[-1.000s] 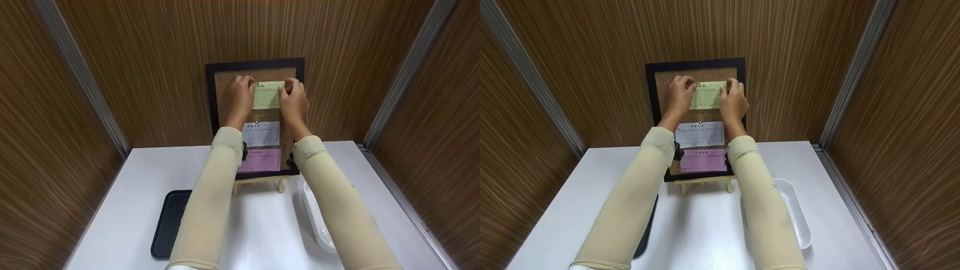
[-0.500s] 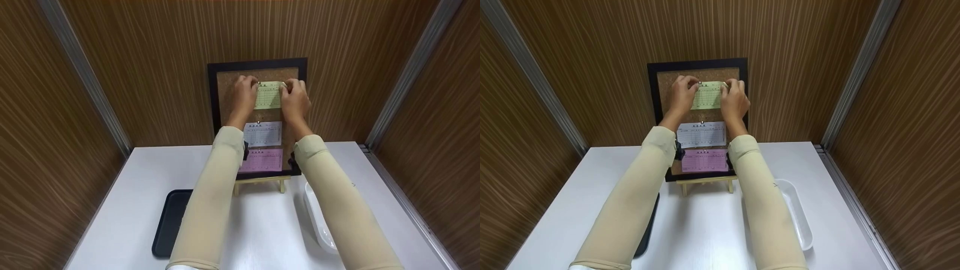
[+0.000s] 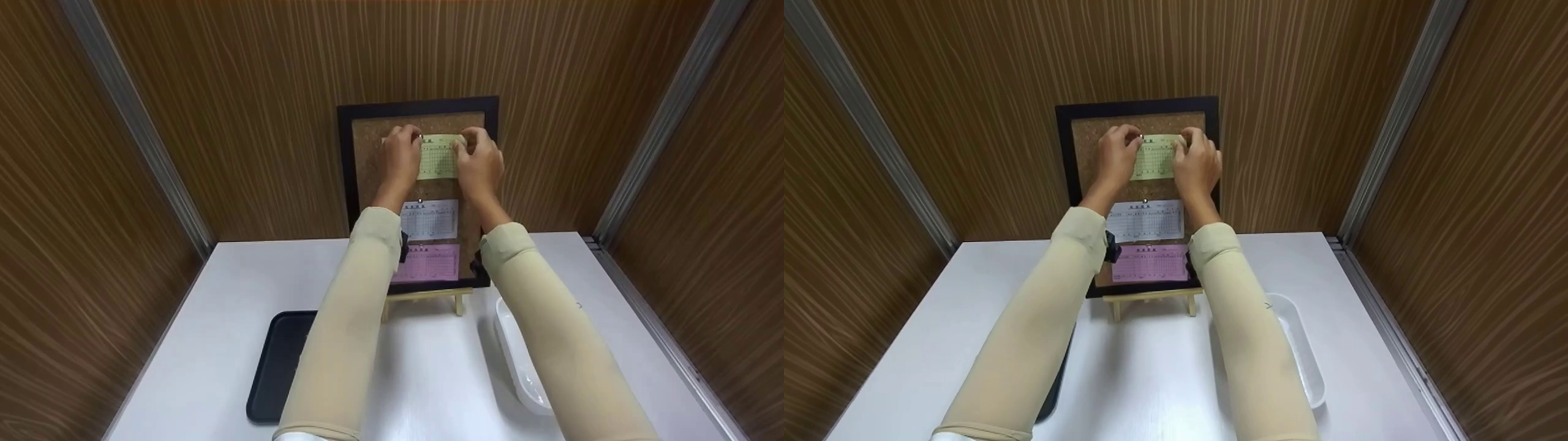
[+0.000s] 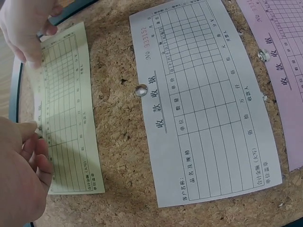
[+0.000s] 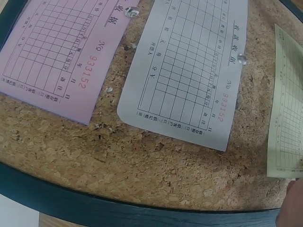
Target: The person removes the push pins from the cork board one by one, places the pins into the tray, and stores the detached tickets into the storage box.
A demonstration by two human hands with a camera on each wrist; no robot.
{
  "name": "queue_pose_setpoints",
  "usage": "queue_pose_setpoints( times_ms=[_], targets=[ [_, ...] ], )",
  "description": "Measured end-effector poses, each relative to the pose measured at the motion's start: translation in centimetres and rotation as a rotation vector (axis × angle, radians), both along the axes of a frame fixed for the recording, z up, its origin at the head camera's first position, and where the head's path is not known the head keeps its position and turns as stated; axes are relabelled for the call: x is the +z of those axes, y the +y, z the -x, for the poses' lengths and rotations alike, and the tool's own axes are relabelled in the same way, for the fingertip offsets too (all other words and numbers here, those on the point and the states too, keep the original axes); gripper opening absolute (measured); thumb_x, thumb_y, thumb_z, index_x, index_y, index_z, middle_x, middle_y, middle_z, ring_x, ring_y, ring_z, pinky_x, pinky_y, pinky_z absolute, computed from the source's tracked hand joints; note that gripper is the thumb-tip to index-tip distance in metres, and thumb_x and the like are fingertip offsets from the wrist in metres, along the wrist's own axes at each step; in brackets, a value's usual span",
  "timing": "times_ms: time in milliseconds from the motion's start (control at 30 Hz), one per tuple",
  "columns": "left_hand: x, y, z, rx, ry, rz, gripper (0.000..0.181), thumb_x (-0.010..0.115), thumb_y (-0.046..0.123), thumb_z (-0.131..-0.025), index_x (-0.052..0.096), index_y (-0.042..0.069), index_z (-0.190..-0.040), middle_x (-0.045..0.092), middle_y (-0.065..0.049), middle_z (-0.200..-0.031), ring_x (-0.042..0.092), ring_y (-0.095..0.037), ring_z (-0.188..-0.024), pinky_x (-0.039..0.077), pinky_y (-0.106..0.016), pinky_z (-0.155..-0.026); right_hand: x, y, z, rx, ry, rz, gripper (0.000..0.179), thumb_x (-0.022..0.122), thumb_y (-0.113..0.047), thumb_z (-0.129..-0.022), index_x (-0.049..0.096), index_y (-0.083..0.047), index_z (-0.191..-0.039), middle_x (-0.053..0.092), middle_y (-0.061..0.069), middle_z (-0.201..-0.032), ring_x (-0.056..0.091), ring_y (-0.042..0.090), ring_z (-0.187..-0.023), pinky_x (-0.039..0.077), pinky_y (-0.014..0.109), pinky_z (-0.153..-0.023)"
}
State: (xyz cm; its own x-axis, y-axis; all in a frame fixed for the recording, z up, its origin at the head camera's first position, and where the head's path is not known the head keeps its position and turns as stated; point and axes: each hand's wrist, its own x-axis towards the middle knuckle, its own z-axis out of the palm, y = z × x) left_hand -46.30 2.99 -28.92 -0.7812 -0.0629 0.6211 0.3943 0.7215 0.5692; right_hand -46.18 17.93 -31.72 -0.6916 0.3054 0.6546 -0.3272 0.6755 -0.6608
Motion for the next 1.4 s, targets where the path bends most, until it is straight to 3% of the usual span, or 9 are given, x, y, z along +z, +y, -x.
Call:
queue_pose_setpoints(
  times_ms=[167, 500, 833, 1000, 1133, 1400],
  targets=[
    [-0.1, 0.0, 0.0, 0.020, 0.001, 0.006, 0.018, 0.061, 0.020, -0.101, 0.073, 0.013, -0.113, 0.071, -0.003, -0.108, 0.069, -0.018, -0.100, 0.053, -0.032, -0.086, -0.2, -0.1, 0.3, 0.046, 0.042, -0.008, 0.029, 0.069, -0.024, -0.096, 0.065, -0.011, -0.122, 0.073, 0.007, -0.107, 0.065, 0.023, -0.095, 0.034, 0.042, -0.093],
    [0.0, -0.2, 0.0, 0.017, -0.023, -0.023, 0.017, 0.060, 0.019, -0.102, 0.073, 0.013, -0.109, 0.071, -0.002, -0.108, 0.068, -0.017, -0.099, 0.052, -0.033, -0.085, -0.3, -0.3, 0.3, 0.098, 0.085, 0.010, 0.026, 0.068, -0.021, -0.097, 0.067, -0.009, -0.120, 0.073, 0.007, -0.103, 0.065, 0.021, -0.088, 0.032, 0.041, -0.092],
    [-0.1, -0.3, 0.0, -0.050, -0.077, -0.116, 0.016, 0.059, 0.014, -0.102, 0.073, 0.009, -0.108, 0.070, -0.005, -0.107, 0.065, -0.017, -0.101, 0.051, -0.031, -0.087, -0.4, -0.4, 0.4, 0.119, 0.089, 0.041, 0.026, 0.068, -0.018, -0.097, 0.066, -0.007, -0.120, 0.072, 0.008, -0.105, 0.064, 0.022, -0.090, 0.033, 0.038, -0.092],
    [0.1, -0.4, -0.2, -0.108, -0.098, -0.166, 0.016, 0.059, 0.012, -0.102, 0.072, 0.007, -0.109, 0.071, -0.007, -0.108, 0.066, -0.018, -0.100, 0.051, -0.030, -0.086, -0.4, -0.4, 0.5, 0.178, 0.135, 0.087, 0.024, 0.067, -0.010, -0.096, 0.066, -0.002, -0.119, 0.069, 0.012, -0.101, 0.061, 0.021, -0.088, 0.041, 0.033, -0.088],
    [0.0, -0.7, -0.5, -0.151, -0.115, -0.217, 0.015, 0.060, 0.012, -0.101, 0.071, 0.007, -0.109, 0.072, -0.006, -0.108, 0.066, -0.015, -0.097, 0.051, -0.028, -0.084, -0.3, -0.3, 0.3, 0.247, 0.152, 0.150, 0.022, 0.064, -0.005, -0.097, 0.065, 0.001, -0.118, 0.065, 0.012, -0.100, 0.057, 0.016, -0.086, 0.045, 0.025, -0.078],
    [-0.3, -1.8, -1.7, -0.174, -0.136, -0.283, 0.013, 0.064, 0.021, -0.099, 0.073, 0.014, -0.107, 0.073, 0.002, -0.107, 0.066, -0.011, -0.099, 0.049, -0.030, -0.087, -0.3, 0.0, -0.3, 0.305, 0.182, 0.171, 0.023, 0.064, -0.003, -0.097, 0.064, 0.002, -0.119, 0.062, 0.010, -0.095, 0.053, 0.011, -0.081, 0.042, 0.022, -0.074]
  ],
)
